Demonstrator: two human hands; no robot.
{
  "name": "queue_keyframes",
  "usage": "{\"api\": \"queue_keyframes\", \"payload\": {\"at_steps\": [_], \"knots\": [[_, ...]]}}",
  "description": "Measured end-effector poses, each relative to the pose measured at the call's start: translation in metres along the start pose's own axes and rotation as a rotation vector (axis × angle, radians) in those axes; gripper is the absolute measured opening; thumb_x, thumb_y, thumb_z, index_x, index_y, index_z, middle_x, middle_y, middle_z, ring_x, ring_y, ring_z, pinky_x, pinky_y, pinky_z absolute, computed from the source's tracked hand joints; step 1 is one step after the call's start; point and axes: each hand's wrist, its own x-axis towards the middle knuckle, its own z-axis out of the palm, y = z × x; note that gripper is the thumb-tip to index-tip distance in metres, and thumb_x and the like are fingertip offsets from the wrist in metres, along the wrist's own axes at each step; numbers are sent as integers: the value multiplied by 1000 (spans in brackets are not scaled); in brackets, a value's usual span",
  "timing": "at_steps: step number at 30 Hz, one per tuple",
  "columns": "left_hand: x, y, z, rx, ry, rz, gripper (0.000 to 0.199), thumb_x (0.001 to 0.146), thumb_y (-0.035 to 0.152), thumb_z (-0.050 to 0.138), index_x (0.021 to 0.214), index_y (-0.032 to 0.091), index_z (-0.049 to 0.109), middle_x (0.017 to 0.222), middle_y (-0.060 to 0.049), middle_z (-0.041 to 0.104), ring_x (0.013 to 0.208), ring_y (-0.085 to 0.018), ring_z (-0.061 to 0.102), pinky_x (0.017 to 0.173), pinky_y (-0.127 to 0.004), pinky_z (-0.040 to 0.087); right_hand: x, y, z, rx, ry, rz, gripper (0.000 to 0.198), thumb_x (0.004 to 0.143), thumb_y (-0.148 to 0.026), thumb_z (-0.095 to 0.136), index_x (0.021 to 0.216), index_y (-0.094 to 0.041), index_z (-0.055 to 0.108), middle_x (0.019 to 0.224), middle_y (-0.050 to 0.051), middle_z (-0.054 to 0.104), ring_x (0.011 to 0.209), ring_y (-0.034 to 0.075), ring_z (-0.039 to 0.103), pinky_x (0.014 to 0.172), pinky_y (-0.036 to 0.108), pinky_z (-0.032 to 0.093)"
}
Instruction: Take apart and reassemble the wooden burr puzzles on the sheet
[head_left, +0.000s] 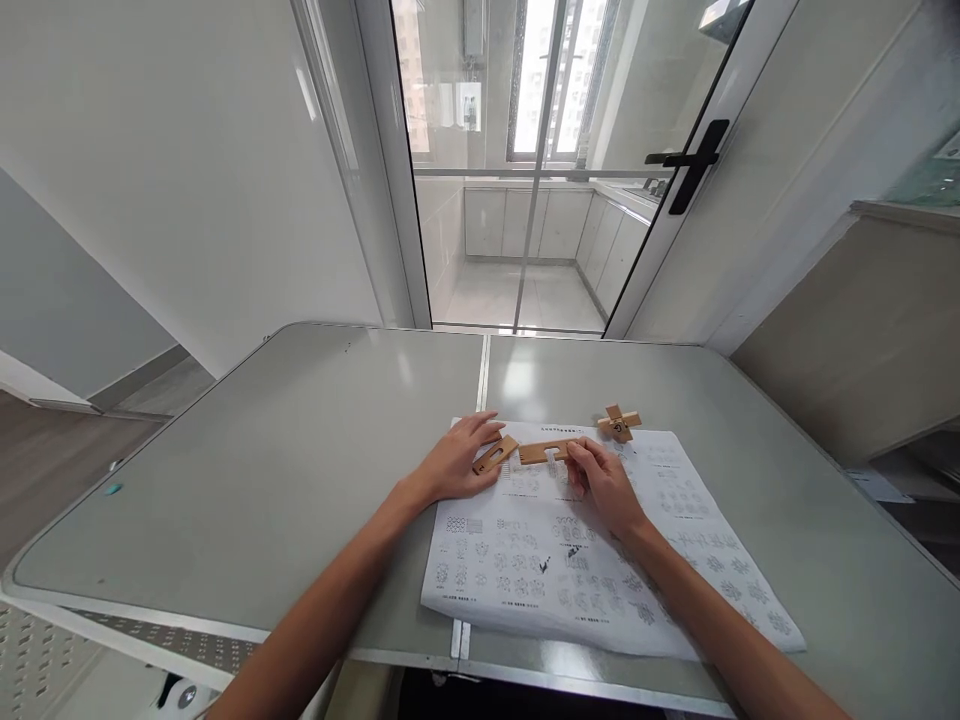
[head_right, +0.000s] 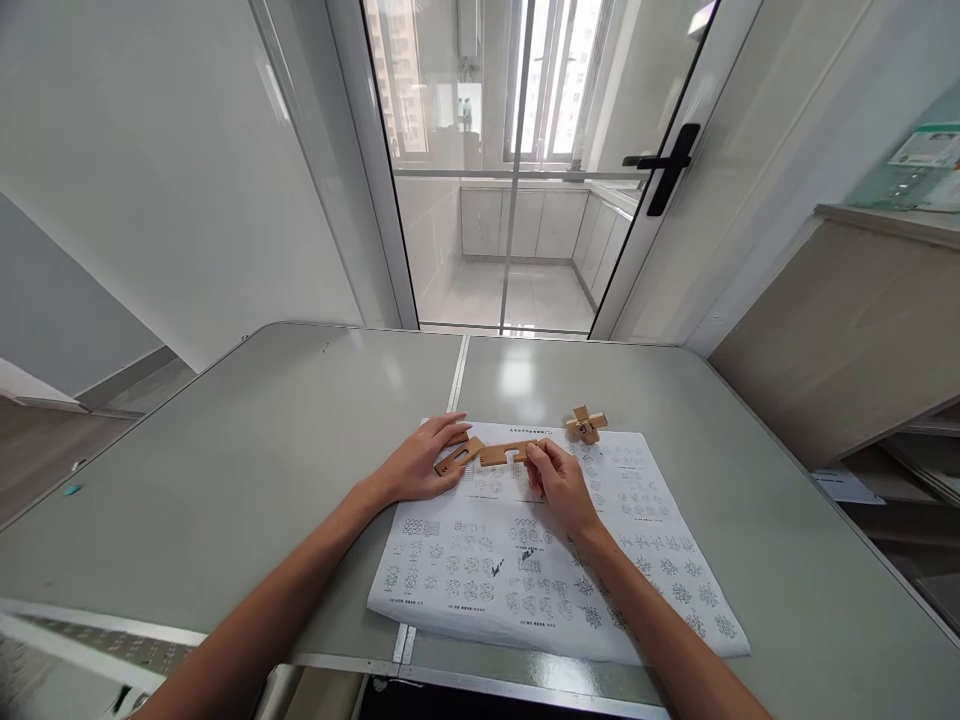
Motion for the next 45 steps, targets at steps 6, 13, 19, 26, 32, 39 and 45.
{"api": "queue_keyframes", "payload": {"at_steps": [6, 13, 19, 26, 32, 39, 45], "knots": [[0, -11, -9, -26, 30, 13, 66, 81, 25, 71, 145, 23, 53, 135, -11, 67, 129, -33, 60, 111, -48, 51, -3, -1, 3, -82, -43, -1, 45, 102, -59, 55, 74, -25, 51, 60, -4, 49, 54, 16, 42, 55, 30, 36], [-2, -13, -11, -75, 29, -32, 66, 79, 19, 69, 144, 22, 56, 138, -11, 66, 138, -31, 55, 112, -45, 52, -6, -6, 5, -185, -85, -15, 48, 103, -60, 54, 71, -24, 51, 58, -3, 53, 54, 16, 46, 58, 31, 40], [-2, -12, -13, -102, 22, -32, 71, 74, 13, 67, 144, 21, 55, 139, -11, 65, 137, -31, 55, 116, -46, 49, -10, -11, 9, -269, -107, -50, 48, 103, -61, 52, 72, -24, 52, 59, -2, 56, 52, 16, 46, 55, 30, 38], [-2, -5, -14, -159, 20, -58, 63, 81, 19, 66, 143, 23, 56, 141, -11, 64, 138, -31, 55, 116, -47, 49, -11, -8, 14, -468, -81, -134, 41, 103, -56, 50, 79, -23, 55, 64, 0, 61, 56, 17, 49, 57, 31, 38], [0, 1, -16, -150, 22, -20, 60, 85, 40, 76, 141, 24, 57, 140, -12, 64, 136, -33, 56, 116, -50, 47, -12, -4, 16, -510, -105, -208, 30, 103, -51, 54, 107, -22, 64, 88, 6, 72, 71, 21, 61, 63, 33, 48], [1, 10, -13, -73, 6, 41, 64, 89, 55, 74, 144, 26, 56, 147, -12, 61, 143, -34, 51, 122, -51, 40, -15, -7, 21, -688, -143, -258, 24, 105, -44, 54, 109, -24, 67, 92, 6, 73, 73, 21, 65, 69, 35, 50], [-2, 6, -9, -51, -32, 33, 74, 85, 61, 78, 145, 25, 55, 151, -14, 58, 142, -35, 51, 122, -53, 38, -15, -5, 22, -824, -226, -365, 21, 104, -41, 56, 112, -24, 66, 97, 6, 72, 80, 22, 67, 71, 34, 50]]}}
